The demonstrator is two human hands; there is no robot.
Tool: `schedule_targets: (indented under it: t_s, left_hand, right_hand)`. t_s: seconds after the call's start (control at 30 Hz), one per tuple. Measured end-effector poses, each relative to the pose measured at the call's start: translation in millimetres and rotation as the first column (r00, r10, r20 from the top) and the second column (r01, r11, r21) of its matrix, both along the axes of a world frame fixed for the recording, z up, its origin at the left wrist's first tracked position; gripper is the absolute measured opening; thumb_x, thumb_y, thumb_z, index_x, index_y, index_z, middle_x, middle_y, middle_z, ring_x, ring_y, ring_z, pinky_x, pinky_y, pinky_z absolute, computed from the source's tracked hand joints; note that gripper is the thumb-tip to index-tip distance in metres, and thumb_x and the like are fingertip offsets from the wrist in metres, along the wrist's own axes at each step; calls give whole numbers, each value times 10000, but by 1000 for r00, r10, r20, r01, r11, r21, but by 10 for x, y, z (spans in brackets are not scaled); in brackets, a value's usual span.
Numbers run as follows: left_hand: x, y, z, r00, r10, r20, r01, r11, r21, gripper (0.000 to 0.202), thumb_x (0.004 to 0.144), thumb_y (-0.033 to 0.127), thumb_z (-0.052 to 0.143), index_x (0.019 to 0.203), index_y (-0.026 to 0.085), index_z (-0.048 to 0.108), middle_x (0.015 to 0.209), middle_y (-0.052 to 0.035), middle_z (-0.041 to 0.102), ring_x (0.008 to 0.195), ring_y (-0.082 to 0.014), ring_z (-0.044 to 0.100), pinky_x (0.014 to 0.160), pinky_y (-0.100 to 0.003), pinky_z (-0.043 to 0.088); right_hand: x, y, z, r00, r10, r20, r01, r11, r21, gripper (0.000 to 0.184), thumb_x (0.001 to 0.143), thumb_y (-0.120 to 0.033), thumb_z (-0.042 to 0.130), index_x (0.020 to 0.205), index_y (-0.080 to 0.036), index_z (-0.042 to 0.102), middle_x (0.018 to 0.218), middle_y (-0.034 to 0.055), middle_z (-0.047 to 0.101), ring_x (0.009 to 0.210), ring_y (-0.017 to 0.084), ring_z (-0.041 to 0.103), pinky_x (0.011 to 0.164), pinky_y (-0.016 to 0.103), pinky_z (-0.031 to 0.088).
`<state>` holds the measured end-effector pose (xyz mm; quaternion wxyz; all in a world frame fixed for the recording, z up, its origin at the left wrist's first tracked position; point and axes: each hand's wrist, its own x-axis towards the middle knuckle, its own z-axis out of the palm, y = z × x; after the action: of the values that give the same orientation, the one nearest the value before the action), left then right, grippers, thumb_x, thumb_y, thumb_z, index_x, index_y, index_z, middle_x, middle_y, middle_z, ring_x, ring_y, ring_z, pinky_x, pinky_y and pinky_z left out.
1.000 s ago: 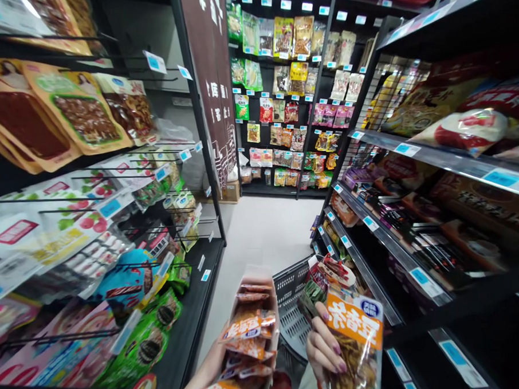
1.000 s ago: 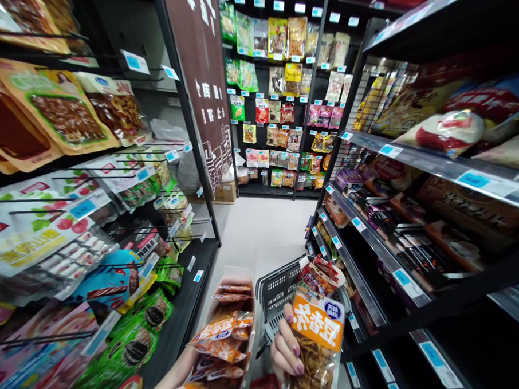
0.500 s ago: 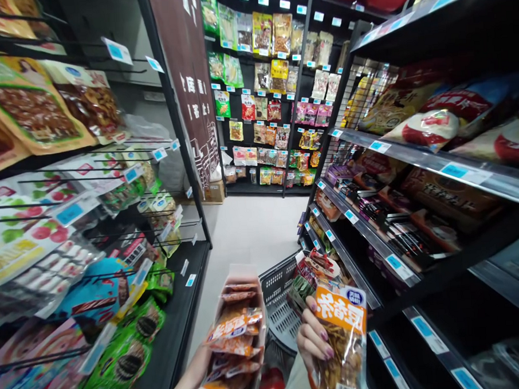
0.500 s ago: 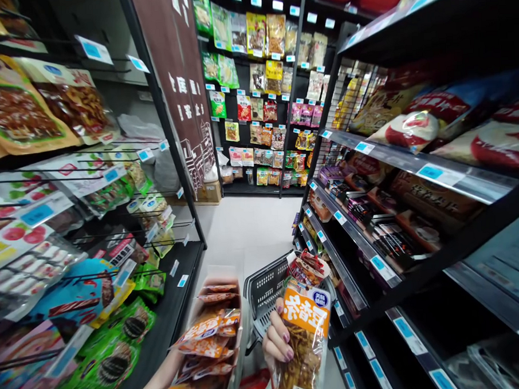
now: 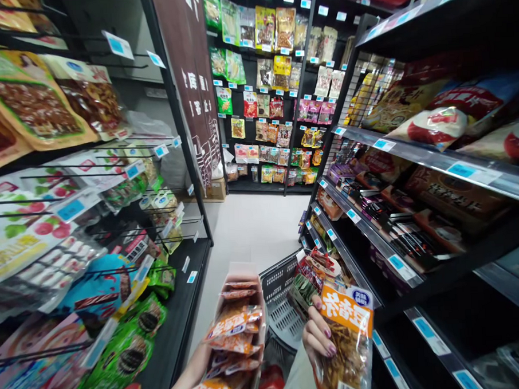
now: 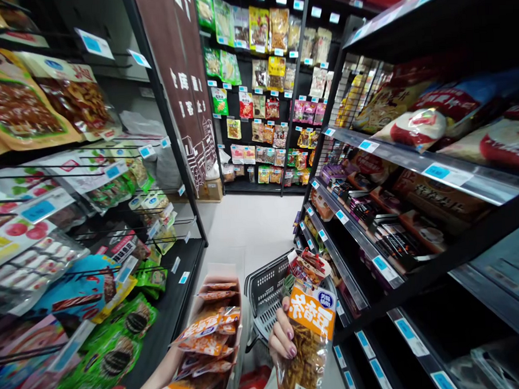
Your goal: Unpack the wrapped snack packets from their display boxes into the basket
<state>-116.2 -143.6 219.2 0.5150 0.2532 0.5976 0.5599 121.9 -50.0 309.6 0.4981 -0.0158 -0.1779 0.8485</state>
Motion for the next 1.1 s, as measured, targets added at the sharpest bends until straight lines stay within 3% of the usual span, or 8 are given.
schedule_targets:
  t_s: [0.13, 0.23, 0.33, 0.5, 0.67, 0.93, 1.0, 1.1]
  left_hand:
    - [-36, -10, -111, 999, -5, -53, 5, 1000, 0, 862, 457, 753, 646, 1109, 190, 661, 1135, -94, 682, 1246, -397, 445, 1141, -471, 220]
    - [-67, -15, -209, 999, -15, -51, 16, 1000, 19, 857, 499, 746, 634, 1137, 174, 644, 1171, -111, 662, 1271, -396, 416, 1142, -473, 209]
    - [-80, -12, -251, 999, -39, -36, 41, 998, 53, 811, 554, 730, 617, 1150, 181, 634, 1214, -106, 638, 1320, -374, 355, 1153, -467, 170]
    - [-42, -9, -150, 1000, 6, -1, -6, 1000, 10, 817, 520, 710, 650, 1137, 175, 644, 1182, -103, 657, 1282, -381, 409, 1142, -473, 211]
    - [-33, -22, -133, 999, 44, -10, -45, 999, -3, 778, 497, 665, 685, 1107, 182, 657, 1135, -98, 682, 1264, -375, 436, 1142, -463, 219]
    - [-113, -51, -395, 998, 42, -42, -40, 998, 43, 617, 622, 545, 665, 1121, 182, 645, 1165, -99, 667, 1267, -338, 445, 1146, -457, 197]
    - [-110, -60, -412, 998, 48, -28, -47, 998, 51, 596, 640, 510, 661, 1135, 179, 637, 1162, -100, 668, 1238, -330, 480, 1132, -457, 236]
    - [-104, -74, -431, 998, 58, -10, -57, 997, 57, 566, 675, 494, 628, 1142, 175, 632, 1152, -98, 674, 1219, -315, 502, 1119, -448, 267]
  right_hand:
    - [29, 4, -32, 870, -255, 422, 243, 967, 81, 486, 738, -696, 488, 768, -217, 563, 462, -83, 392, 276, 55, 242, 253, 207, 208]
    - [102, 21, -92, 591, -421, 688, 452, 879, 150, 270, 741, -475, 628, 837, -232, 562, 615, -43, 559, 475, 112, 504, 433, 234, 412]
    - [232, 90, -181, 274, -495, 824, 537, 790, 296, 337, 655, -428, 705, 874, -200, 591, 769, 3, 649, 712, 169, 611, 629, 269, 492]
    - [483, 263, -352, -28, -486, 873, 404, 793, 455, 475, 653, -555, 633, 910, -156, 604, 814, 78, 686, 791, 230, 648, 714, 313, 505]
    - [419, 584, -697, -428, -445, 787, 51, 857, 512, 427, 798, -503, 401, 964, -164, 601, 897, 105, 704, 843, 245, 664, 735, 307, 489]
    - [-43, 1340, -1266, -549, -358, 755, -249, 933, 262, 247, 857, -179, 438, 997, -76, 614, 973, 174, 676, 922, 237, 642, 857, 394, 451]
    - [-73, 1371, -1241, -515, -377, 770, -305, 920, 247, 240, 847, -149, 443, 984, -56, 617, 987, 188, 668, 941, 246, 635, 876, 415, 443]
    - [-162, 1109, -1050, -339, -457, 822, -420, 856, 303, 245, 850, -186, 442, 980, -120, 640, 1007, 139, 677, 956, 222, 630, 882, 334, 443]
